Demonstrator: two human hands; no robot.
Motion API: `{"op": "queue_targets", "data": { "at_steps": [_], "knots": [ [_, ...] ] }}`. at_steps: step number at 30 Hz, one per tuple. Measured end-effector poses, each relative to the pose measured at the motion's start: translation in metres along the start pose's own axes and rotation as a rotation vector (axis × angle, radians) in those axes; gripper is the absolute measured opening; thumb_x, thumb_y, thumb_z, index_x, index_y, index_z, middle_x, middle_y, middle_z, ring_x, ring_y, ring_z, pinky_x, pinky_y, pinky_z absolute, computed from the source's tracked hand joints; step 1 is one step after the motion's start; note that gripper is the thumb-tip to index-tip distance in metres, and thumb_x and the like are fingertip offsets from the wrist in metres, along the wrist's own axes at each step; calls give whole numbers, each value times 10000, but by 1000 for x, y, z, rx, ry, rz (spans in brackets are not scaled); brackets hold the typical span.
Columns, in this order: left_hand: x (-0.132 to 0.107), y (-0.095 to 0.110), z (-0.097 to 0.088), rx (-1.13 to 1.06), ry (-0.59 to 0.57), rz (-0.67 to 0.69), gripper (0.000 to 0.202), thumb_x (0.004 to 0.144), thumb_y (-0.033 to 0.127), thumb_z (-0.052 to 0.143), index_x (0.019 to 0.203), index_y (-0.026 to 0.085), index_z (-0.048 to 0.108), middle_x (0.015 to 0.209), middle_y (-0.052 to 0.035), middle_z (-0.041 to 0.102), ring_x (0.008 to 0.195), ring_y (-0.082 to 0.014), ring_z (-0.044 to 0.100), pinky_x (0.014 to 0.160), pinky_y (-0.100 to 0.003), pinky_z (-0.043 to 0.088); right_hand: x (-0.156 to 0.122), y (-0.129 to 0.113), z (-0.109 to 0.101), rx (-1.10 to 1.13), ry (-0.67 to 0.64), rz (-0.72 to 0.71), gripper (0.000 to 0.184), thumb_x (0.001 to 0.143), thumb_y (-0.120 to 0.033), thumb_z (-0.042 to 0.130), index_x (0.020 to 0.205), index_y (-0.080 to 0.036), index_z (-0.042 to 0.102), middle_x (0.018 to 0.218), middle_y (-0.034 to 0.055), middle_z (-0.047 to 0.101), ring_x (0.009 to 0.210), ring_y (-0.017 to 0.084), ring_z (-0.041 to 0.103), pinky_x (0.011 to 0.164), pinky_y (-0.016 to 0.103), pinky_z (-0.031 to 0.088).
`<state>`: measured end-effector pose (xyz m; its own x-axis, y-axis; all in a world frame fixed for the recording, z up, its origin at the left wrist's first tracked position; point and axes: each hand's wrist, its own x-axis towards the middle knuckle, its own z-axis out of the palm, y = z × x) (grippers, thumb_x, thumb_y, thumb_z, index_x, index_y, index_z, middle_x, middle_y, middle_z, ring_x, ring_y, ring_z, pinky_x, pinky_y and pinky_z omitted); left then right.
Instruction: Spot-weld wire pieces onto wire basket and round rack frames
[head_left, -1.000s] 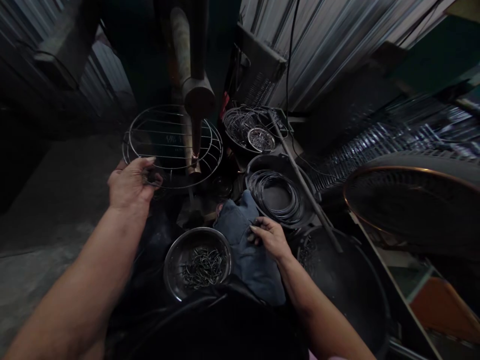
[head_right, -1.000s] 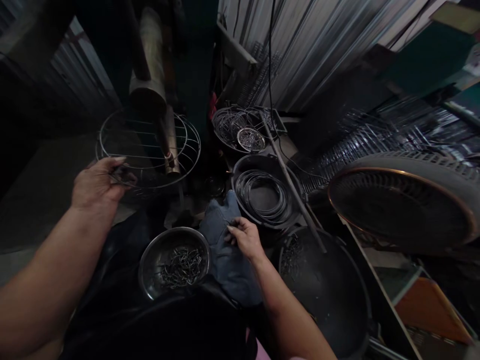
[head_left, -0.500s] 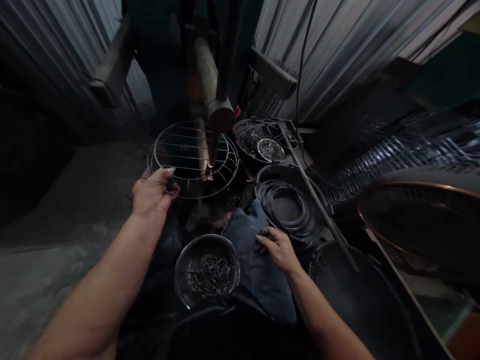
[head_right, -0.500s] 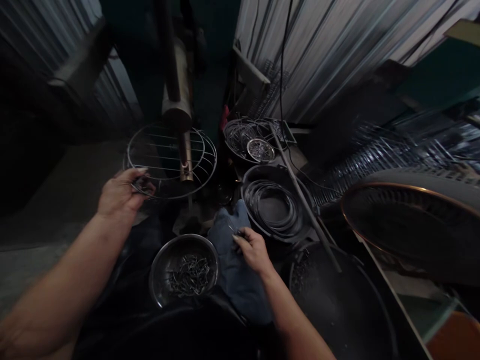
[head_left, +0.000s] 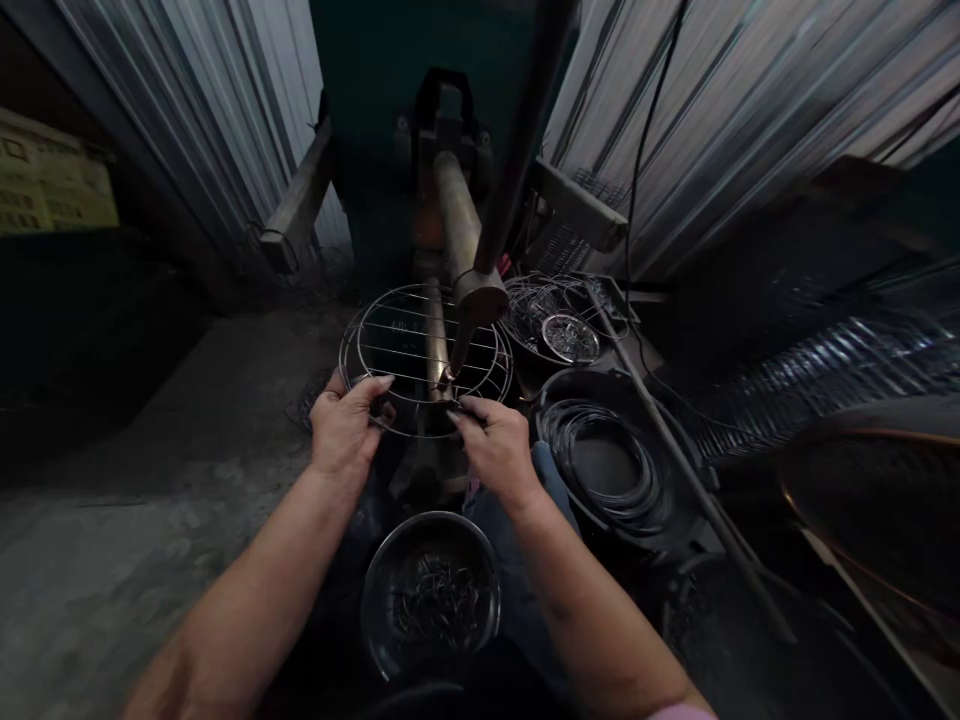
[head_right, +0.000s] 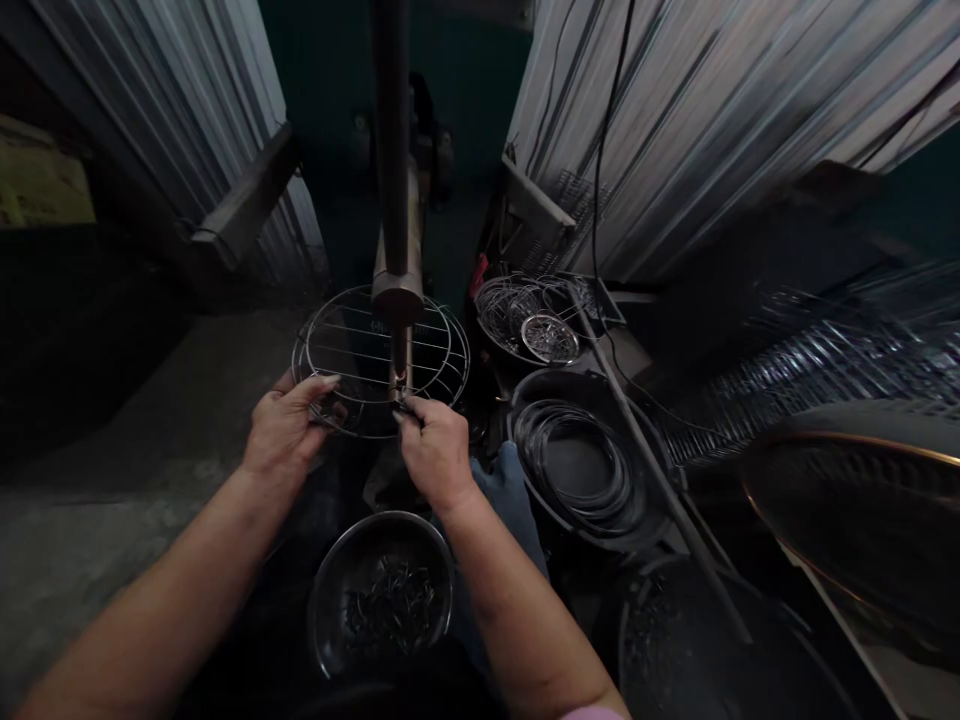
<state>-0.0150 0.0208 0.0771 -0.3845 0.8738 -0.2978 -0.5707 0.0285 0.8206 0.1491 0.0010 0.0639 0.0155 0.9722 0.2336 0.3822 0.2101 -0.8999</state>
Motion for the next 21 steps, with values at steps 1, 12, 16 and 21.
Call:
{"op": "queue_targets", "data": {
  "at_steps": [1,12,16,21],
  "knots": [
    [1,1,0,2,0,2,349,463,149,780,763,169,603,671,36,600,557,-114,554,480,-243,444,0,2,1,31,-26,5,161,773,-260,627,872,-229,750,799,35,723,759,205,675,618,278,536],
    [5,3,0,-11,-13,21,391,466,144,784,820,170,619,709,21,607,579,-120,560,464,-228,432,-6,9,8,283,48,212,216,741,-321,651,873,-165,722,594,-1,653,494,144,605,449,231,487],
    [8,5,1,-2,-47,25,395,479,138,783,845,168,637,728,16,608,590,-117,560,470,-225,440,-10,10,13,386,111,223,208,717,-332,675,834,-162,706,625,3,658,517,152,619,450,242,508],
    [14,6,2,11,-24,13,379,468,134,786,814,166,634,736,0,628,599,-137,581,464,-236,448,-10,13,18,427,163,215,201,720,-341,687,816,-165,702,619,1,658,533,159,633,477,253,521]
  ]
}}
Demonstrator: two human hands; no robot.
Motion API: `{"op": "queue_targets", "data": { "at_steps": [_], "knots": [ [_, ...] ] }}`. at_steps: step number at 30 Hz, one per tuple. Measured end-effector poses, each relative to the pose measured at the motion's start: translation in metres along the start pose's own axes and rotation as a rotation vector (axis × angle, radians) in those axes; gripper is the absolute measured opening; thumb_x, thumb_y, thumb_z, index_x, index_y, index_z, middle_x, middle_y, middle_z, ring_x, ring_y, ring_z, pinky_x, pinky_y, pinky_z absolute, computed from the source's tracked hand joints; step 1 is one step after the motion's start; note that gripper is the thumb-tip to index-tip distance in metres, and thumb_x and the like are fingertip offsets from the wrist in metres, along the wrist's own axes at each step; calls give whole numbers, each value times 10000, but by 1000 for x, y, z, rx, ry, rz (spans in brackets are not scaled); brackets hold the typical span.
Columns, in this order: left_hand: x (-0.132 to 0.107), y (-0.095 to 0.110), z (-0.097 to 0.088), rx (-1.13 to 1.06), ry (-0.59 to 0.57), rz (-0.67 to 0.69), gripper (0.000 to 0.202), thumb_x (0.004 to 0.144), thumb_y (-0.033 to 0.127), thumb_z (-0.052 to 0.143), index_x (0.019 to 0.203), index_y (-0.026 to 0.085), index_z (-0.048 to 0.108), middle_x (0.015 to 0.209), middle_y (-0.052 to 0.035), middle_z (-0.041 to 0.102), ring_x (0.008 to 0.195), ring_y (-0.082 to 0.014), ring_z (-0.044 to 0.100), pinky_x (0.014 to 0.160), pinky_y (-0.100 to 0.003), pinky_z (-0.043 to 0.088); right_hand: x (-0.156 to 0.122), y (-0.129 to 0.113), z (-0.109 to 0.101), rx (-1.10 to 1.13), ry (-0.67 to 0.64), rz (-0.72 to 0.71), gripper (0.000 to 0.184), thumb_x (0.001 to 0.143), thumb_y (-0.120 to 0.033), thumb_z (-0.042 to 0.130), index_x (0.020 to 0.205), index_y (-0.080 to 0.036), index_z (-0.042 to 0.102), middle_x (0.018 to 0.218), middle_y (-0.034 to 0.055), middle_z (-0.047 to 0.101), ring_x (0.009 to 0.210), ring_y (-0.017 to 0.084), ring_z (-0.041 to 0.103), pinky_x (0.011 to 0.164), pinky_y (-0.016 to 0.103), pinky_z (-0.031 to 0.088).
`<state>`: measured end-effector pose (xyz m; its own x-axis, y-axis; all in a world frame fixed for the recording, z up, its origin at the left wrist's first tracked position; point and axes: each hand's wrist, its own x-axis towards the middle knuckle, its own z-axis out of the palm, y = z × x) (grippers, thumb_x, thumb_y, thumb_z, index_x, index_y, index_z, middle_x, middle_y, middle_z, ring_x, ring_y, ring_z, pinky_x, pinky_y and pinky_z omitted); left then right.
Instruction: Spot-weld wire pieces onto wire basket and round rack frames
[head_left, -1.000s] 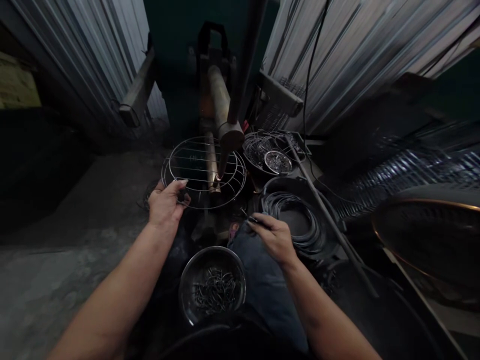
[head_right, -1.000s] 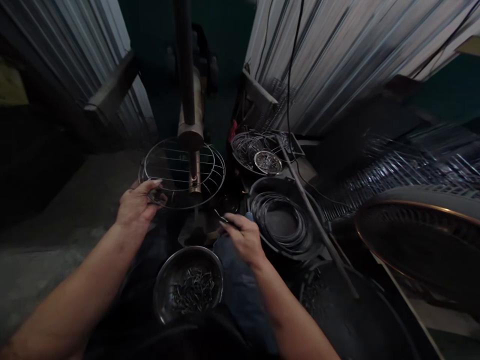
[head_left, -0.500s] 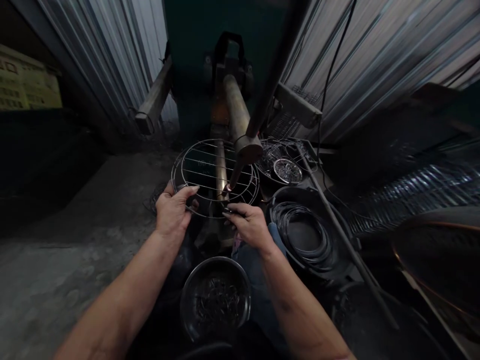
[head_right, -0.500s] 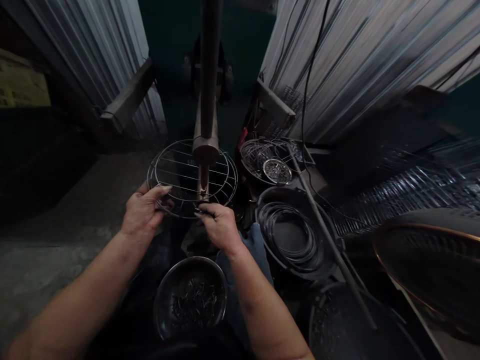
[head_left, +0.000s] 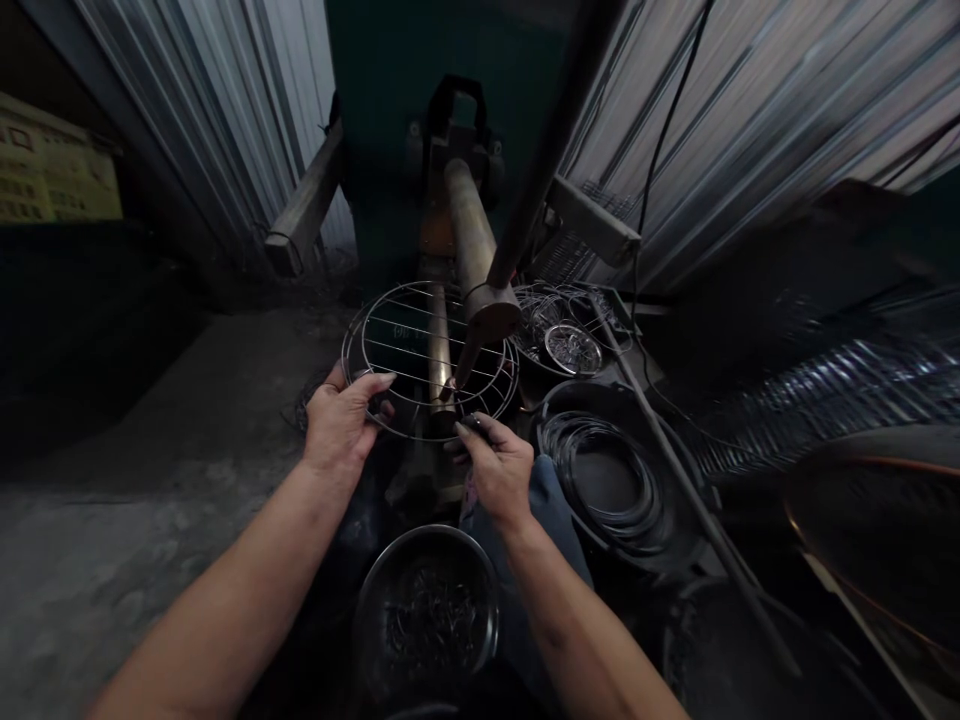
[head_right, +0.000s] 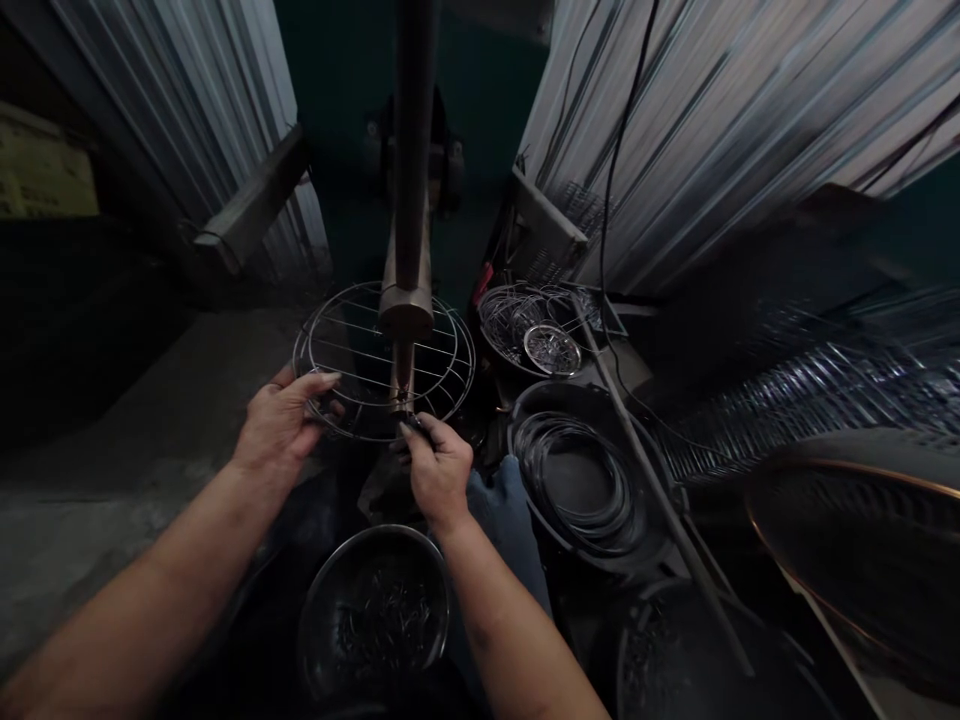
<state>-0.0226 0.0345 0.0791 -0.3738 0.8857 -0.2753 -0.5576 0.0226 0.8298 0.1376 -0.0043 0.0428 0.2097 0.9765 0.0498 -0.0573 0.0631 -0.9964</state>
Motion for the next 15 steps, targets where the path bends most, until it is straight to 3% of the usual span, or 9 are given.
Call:
{"op": "queue_targets", "data": {
  "at_steps": [15],
  "knots": [
    [14,3,7,-9,50,-71,301,459,92,757,670,163,554,614,-7,598,506,-142,545,387,-245,433,5,2,8,-68,57,-64,172,741,-341,679,791,-177,699,628,3,655,553,159,629,544,260,515]
  ]
}}
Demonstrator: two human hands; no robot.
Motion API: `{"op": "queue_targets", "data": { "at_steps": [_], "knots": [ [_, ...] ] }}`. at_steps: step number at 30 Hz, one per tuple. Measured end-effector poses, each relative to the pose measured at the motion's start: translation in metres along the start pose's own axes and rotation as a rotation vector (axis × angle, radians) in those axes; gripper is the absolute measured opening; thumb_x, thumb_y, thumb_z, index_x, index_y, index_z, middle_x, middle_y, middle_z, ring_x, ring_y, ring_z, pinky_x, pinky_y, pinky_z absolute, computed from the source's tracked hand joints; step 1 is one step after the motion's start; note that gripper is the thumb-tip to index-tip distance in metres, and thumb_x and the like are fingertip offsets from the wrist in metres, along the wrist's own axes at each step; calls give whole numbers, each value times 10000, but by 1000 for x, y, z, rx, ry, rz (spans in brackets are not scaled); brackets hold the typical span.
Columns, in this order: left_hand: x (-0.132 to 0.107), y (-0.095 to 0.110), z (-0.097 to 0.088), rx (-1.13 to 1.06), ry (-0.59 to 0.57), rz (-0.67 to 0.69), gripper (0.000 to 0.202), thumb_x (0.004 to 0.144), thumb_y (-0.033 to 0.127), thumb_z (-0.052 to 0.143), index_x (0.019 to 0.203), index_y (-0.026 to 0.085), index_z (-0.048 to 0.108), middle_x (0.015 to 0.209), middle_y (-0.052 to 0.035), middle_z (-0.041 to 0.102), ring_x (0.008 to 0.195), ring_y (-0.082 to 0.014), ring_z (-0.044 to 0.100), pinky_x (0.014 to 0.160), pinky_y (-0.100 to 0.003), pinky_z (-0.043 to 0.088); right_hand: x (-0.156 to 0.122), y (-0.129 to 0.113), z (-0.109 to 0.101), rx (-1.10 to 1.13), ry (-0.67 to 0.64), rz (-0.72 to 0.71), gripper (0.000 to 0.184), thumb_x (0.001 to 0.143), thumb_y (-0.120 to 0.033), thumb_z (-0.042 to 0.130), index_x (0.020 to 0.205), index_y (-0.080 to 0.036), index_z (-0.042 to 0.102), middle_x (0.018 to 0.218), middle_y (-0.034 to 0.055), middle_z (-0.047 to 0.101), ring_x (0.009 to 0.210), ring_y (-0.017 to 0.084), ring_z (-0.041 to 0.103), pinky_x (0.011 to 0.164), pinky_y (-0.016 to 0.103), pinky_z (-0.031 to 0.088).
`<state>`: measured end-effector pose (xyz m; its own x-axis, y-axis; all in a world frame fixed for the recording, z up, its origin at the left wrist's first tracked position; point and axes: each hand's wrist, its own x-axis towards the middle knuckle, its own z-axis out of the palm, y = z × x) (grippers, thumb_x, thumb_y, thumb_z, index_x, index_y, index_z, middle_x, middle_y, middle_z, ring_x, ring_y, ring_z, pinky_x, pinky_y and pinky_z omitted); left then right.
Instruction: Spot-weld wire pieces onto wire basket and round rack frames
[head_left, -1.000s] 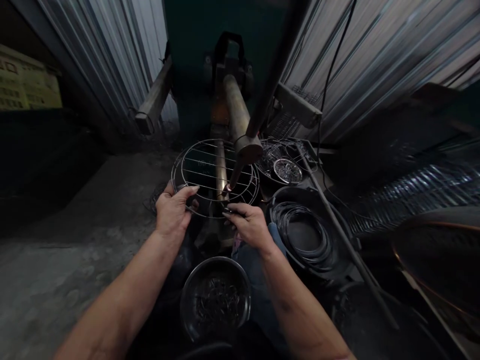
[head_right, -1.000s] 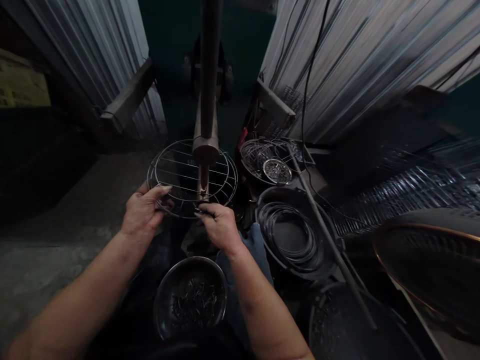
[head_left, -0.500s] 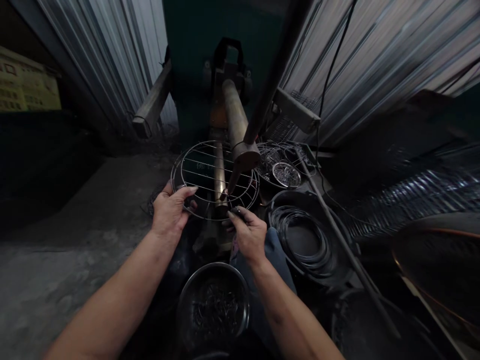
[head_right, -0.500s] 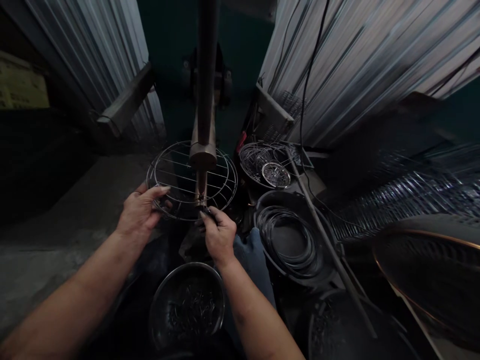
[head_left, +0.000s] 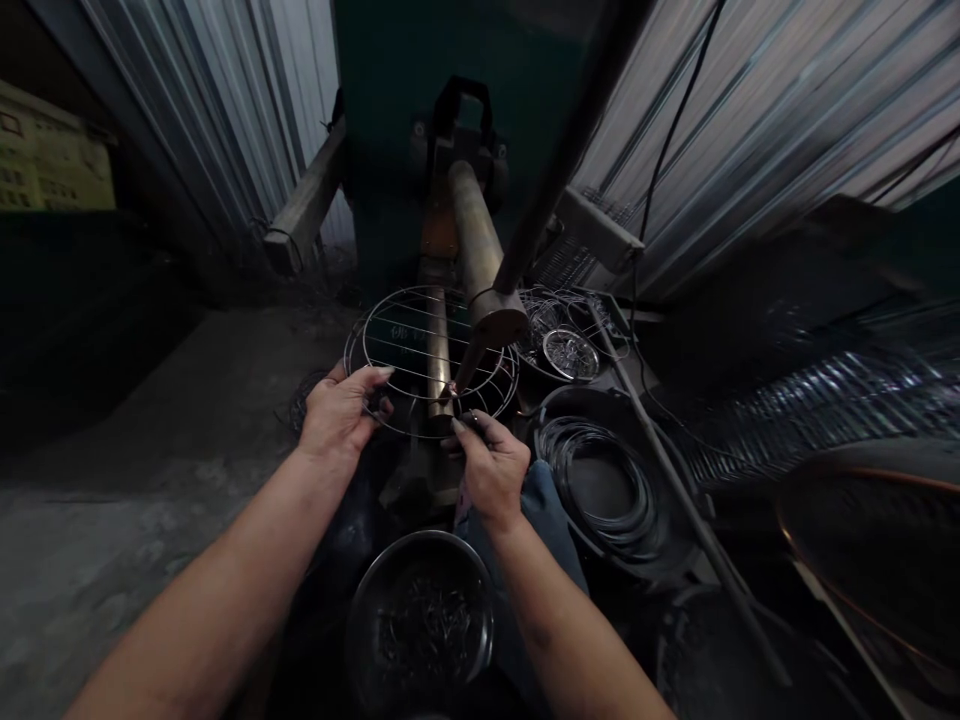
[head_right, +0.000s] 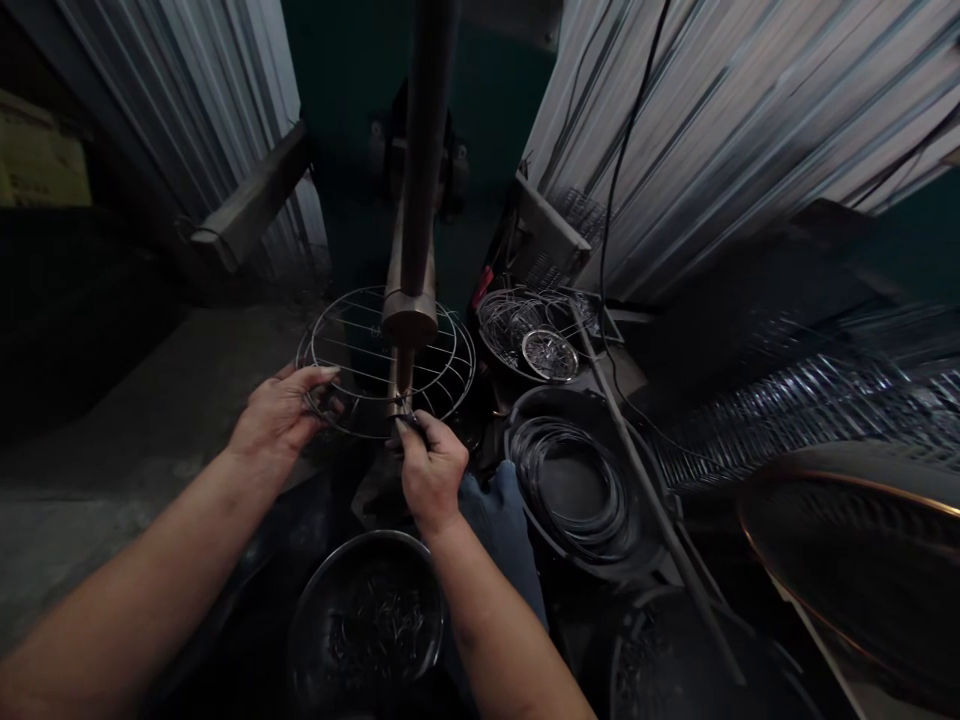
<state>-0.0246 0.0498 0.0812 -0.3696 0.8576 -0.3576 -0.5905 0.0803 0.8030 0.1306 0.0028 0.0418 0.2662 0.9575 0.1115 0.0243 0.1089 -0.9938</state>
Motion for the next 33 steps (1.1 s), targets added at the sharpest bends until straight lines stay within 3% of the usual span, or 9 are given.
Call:
{"op": "queue_targets", "data": {
  "at_steps": [9,15,18,23,27,30,33],
  "knots": [
    [6,2,5,44,59,-38,315,436,108,758,664,159,548,562,6,563,472,-128,508,376,-248,431,5,-3,3,59,-6,45,160,726,-320,675,778,-171,698,586,-15,632,517,143,602,506,238,487],
    [2,4,6,61,-5,-25,322,460,119,767,696,160,553,624,-4,576,532,-131,537,406,-229,424,5,-1,8,128,20,33,169,729,-328,673,741,-160,681,566,-22,617,487,131,586,493,245,490],
    [0,4,5,59,17,-39,346,450,104,762,706,164,537,655,-8,578,564,-138,551,434,-237,435,4,-2,8,132,22,48,202,718,-347,686,758,-149,683,553,-21,613,483,136,593,486,254,505],
    [11,3,1,94,-4,10,452,449,136,782,817,203,529,721,6,589,571,-147,554,466,-282,466,-15,-7,-11,57,75,-21,232,755,-372,671,853,-163,692,755,16,688,632,156,663,596,274,559],
    [25,6,1,96,-2,38,503,427,113,779,842,221,516,698,23,579,568,-144,556,473,-259,448,-33,-9,-23,115,-63,90,272,713,-309,724,919,-196,589,645,-43,656,487,121,607,469,229,511],
    [27,11,2,103,-12,-32,446,416,79,748,773,199,509,647,19,570,554,-142,550,475,-261,445,-35,-7,-24,192,-144,210,288,663,-292,756,786,-199,513,527,-82,578,367,100,527,351,193,417],
    [21,12,-2,75,-33,-40,423,407,67,740,737,185,503,613,22,562,528,-129,528,468,-260,437,-32,-4,-24,230,-154,227,290,645,-282,763,697,-190,493,536,-84,546,375,73,495,353,177,406]
  ]
}}
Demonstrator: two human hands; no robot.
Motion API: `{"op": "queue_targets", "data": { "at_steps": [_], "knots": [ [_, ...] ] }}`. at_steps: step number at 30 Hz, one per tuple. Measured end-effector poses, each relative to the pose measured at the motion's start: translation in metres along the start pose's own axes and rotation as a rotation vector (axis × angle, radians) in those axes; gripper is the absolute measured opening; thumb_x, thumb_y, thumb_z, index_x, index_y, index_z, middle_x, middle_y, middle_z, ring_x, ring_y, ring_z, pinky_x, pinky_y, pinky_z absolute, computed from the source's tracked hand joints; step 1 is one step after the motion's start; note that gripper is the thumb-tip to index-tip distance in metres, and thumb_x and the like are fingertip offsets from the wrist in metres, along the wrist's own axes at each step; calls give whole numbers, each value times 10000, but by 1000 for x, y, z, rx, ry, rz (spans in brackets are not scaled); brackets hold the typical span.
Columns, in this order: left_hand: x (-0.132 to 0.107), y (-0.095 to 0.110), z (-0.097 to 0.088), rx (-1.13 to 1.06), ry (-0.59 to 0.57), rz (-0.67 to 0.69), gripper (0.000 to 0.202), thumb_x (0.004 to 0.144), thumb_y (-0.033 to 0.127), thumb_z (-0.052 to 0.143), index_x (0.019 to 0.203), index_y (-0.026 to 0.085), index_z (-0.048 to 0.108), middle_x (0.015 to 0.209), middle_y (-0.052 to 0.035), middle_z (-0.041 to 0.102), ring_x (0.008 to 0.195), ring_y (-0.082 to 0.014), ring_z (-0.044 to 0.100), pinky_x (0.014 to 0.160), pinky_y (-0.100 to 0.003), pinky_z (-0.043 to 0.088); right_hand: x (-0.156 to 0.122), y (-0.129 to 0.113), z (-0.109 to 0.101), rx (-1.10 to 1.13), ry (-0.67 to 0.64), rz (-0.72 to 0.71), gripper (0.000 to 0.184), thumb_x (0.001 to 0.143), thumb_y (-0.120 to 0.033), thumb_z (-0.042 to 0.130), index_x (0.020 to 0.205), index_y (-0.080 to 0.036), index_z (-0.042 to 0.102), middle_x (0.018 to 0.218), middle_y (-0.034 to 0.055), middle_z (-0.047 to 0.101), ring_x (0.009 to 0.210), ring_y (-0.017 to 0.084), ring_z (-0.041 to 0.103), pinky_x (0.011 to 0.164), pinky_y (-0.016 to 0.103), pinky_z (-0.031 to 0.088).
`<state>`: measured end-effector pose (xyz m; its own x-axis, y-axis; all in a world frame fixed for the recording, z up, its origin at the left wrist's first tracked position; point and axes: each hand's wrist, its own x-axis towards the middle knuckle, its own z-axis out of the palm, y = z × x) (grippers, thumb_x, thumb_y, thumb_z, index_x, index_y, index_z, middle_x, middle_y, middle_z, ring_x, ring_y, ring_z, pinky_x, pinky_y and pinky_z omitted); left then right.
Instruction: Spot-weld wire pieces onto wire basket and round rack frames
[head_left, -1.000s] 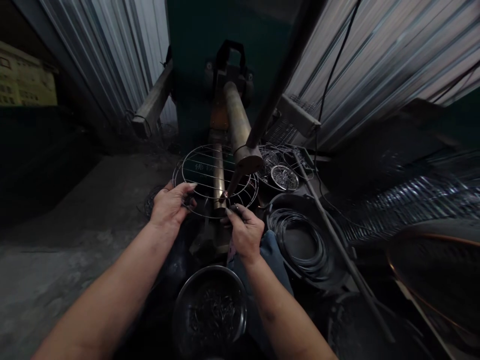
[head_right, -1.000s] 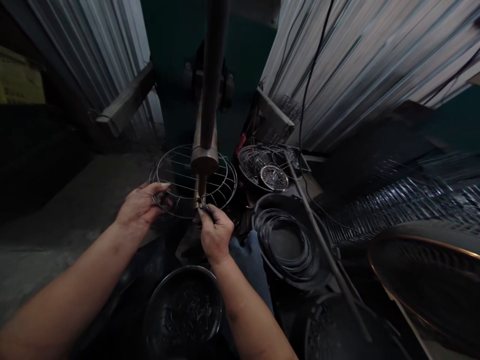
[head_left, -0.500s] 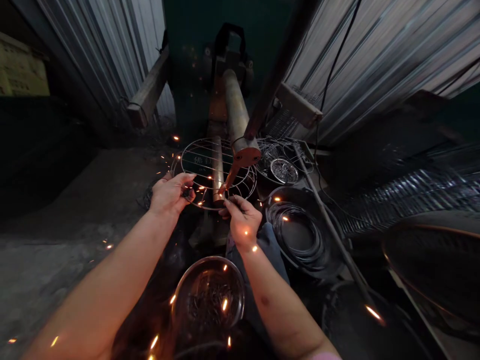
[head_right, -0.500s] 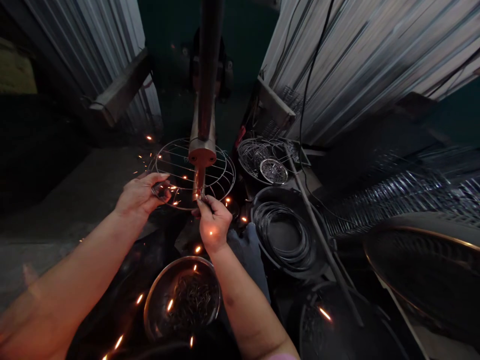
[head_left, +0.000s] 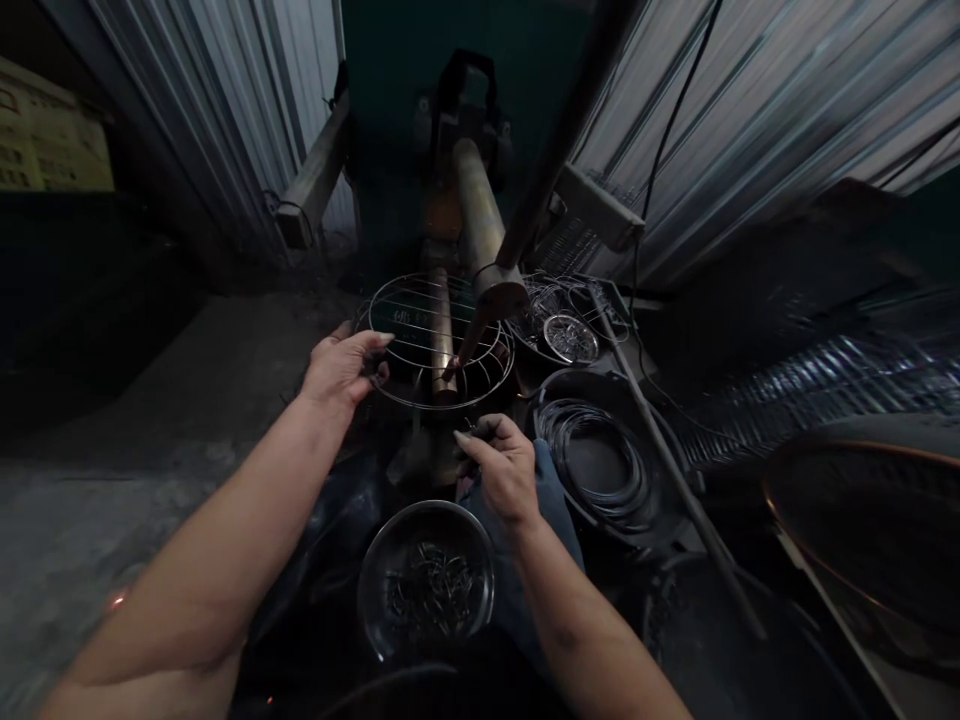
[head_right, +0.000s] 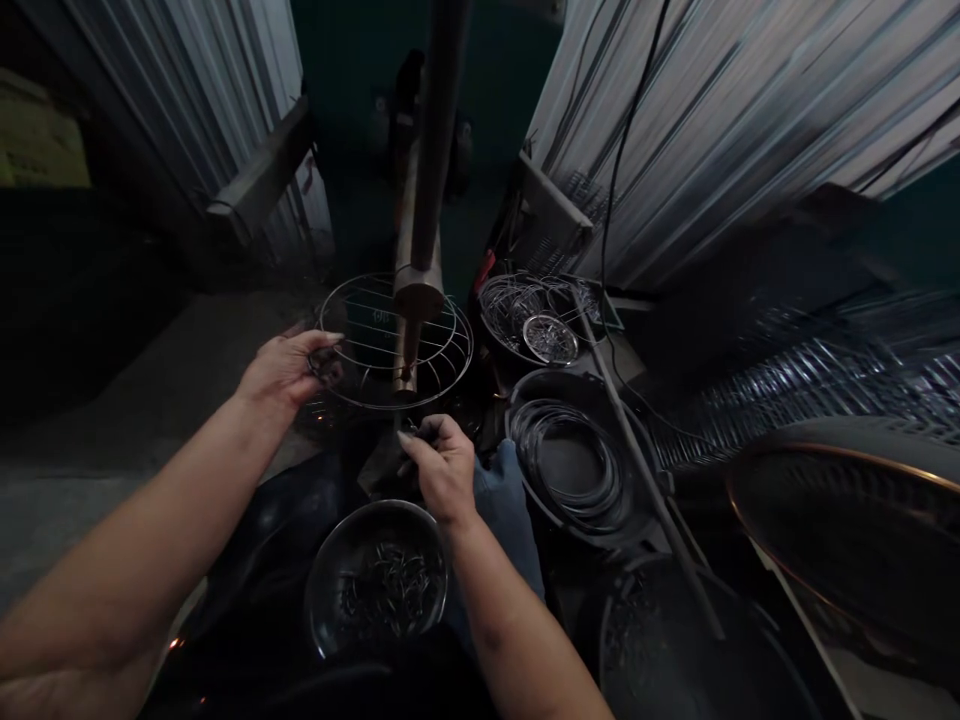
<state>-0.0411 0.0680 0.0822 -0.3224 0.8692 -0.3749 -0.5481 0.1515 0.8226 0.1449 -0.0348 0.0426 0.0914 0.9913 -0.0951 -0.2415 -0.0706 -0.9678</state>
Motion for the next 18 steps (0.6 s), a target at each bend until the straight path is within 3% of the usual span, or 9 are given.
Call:
{"op": "queue_targets", "data": {
  "at_steps": [6,13,18],
  "knots": [
    [-19,-15,-5,-61,17,97,442,424,114,768,808,185,559,651,38,563,519,-106,517,460,-239,425,-1,-5,2,-6,-81,-49,216,718,-312,717,809,-197,559,651,-45,625,541,112,613,545,239,525],
    [-38,-25,2,-123,-21,149,465,456,148,799,872,188,594,744,24,561,582,-103,535,470,-213,414,9,-19,17,-69,163,-287,171,688,-314,731,788,-182,692,726,0,685,639,149,657,634,276,537],
    [-45,-27,5,-151,-34,186,452,464,154,813,860,193,597,762,31,544,587,-96,529,477,-212,411,21,-15,16,-175,65,-139,166,681,-305,720,785,-175,723,614,-10,659,533,142,621,493,236,474]
  ]
}}
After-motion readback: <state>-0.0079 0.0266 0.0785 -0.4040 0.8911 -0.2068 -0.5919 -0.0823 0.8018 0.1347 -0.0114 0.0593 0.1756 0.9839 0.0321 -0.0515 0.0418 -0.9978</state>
